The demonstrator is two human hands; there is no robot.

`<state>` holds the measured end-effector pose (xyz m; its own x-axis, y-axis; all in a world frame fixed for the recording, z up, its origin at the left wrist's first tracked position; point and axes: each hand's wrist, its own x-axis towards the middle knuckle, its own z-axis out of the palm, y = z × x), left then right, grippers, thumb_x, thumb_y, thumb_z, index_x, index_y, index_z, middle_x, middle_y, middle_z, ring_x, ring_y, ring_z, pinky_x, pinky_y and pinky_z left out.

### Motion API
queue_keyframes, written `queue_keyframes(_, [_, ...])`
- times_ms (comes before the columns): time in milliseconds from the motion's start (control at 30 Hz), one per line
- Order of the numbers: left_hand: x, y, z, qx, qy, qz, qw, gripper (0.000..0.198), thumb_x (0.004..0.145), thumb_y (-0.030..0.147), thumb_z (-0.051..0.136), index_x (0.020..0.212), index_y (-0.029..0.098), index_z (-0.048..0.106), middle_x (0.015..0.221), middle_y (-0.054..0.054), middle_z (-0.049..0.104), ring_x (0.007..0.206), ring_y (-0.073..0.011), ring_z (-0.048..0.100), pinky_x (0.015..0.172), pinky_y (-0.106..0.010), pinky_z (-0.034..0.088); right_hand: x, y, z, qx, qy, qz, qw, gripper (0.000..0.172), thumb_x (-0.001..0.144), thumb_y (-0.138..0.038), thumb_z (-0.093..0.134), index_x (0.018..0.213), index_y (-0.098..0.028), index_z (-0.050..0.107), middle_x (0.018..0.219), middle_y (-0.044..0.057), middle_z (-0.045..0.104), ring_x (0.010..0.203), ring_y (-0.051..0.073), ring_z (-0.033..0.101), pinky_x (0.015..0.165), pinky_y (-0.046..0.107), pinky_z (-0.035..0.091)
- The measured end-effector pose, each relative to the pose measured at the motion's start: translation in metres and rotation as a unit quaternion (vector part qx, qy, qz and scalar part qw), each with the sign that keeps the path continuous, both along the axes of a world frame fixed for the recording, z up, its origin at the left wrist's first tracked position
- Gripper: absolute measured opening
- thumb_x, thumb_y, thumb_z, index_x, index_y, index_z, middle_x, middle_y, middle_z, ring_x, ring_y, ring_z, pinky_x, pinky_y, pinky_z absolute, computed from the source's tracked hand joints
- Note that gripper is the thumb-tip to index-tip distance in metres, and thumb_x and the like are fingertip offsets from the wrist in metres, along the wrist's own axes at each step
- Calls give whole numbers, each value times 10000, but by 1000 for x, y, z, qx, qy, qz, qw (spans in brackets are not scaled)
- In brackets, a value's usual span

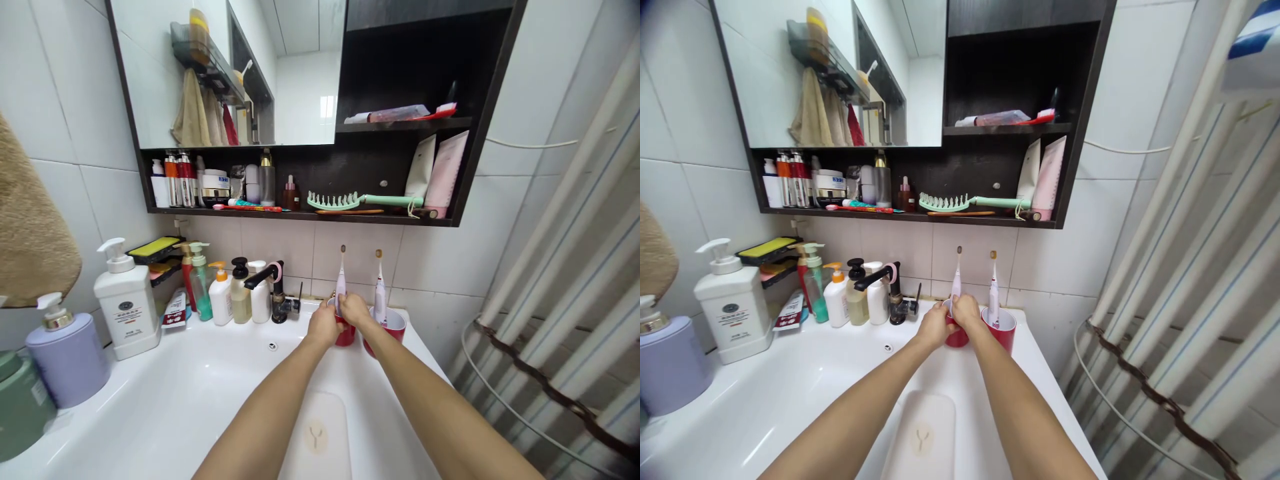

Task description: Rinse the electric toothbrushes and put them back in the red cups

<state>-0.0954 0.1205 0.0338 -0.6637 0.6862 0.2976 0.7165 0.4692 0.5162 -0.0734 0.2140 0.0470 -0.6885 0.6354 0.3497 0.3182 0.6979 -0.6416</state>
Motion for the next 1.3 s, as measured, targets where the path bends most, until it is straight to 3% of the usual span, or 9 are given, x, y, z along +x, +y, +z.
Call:
queue_keyframes(200, [6,-18,-1,69,-17,-4,997,443,545,221,531,968,142,425,990,-80,448,835,-170,453,715,-260,340,36,-12,15,-8,69,-11,998,247,743,-257,400,962,-154,451,965,47,489,839,148,474,725,355,377])
queue_keyframes(333, [18,-33,8,193,-138,5,971,388,566,132,473,952,151,438,747,-17,495,644,-101,457,619,-224,351,70,-32,15,-46,137,21,989,375,695,-226,395,1058,-130,406,607,-14,506,592,122,483,628,300,386])
queue_keyframes(567, [74,-72,73,440,-422,-247,754,786,549,106,486,1184,252,46,538,90,415,398,-23,345,436,-169,278,112,-99,54,-162,306,183,920,632,660,-202,363,1205,-273,51,515,-100,376,420,54,356,451,184,343])
queue_keyframes(667, [92,-87,91,453,-434,-304,717,822,529,104,513,1184,271,44,514,100,414,392,-23,350,438,-172,287,126,-119,70,-248,373,257,856,658,628,-150,403,1202,-266,101,480,-108,363,393,43,324,412,168,303])
queue_keyframes(767, [100,-97,95,455,-446,-306,707,812,525,142,548,1175,252,73,512,97,435,386,-28,363,430,-172,291,134,-126,74,-300,381,249,839,627,617,-162,433,1182,-255,178,451,-116,371,373,39,327,394,164,291])
queue_keyframes(900, [101,-104,94,450,-521,-238,685,405,604,460,441,847,135,432,439,53,433,337,-29,343,360,-155,220,137,-127,77,-360,383,197,828,244,667,-354,379,820,-197,486,428,-91,401,329,41,343,354,178,286])
queue_keyframes(1033, [102,-107,95,373,-564,-218,704,537,607,637,174,460,153,355,308,31,345,253,-31,254,318,-165,101,136,-130,79,-364,344,177,847,453,671,-533,248,411,-178,358,328,-74,331,244,30,259,290,186,217])
queue_keyframes(1200, [103,-102,88,325,-560,-212,732,590,573,677,87,411,163,328,270,26,323,235,-34,223,322,-175,97,128,-128,59,-317,277,149,895,499,640,-602,196,356,-199,272,278,-69,276,241,51,264,284,193,206])
queue_keyframes(1300, [101,-99,63,309,-553,-168,755,597,574,675,86,402,160,335,277,30,316,247,-37,243,330,-177,99,123,-110,38,-251,248,98,930,462,641,-571,261,354,-208,278,290,-64,271,263,71,286,310,216,236])
